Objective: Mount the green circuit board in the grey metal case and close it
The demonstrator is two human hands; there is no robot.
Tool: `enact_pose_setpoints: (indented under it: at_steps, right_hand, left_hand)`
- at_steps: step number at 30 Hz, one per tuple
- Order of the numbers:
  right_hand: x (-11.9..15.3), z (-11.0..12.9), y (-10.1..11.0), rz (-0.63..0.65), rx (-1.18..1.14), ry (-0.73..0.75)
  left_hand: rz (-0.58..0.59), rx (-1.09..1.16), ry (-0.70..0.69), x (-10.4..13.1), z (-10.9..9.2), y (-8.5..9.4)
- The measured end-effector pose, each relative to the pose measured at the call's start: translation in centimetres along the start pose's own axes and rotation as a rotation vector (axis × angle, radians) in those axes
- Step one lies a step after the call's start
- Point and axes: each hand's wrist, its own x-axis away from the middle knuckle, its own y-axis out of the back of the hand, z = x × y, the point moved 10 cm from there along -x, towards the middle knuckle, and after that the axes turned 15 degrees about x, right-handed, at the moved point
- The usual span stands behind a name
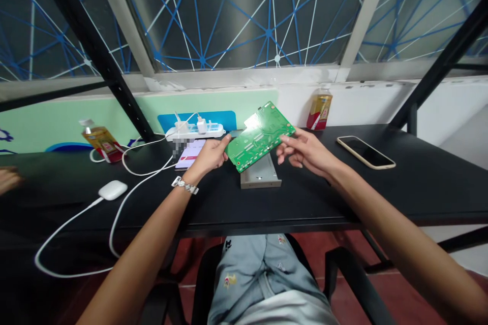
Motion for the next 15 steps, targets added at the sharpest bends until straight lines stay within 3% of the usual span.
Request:
enact_pose_setpoints:
  at_steps: [5,15]
  right_hand:
    - [0.3,0.8,-1.1,0.164,-0.134,0.01]
    - [0.8,1.0,-0.8,0.282,-0.129,-0.002]
  left_hand:
    - [-0.08,0.121,0.108,0.0,0.7,1.1]
    - [0.045,0.361,0.151,0.2,0.7,-0.5]
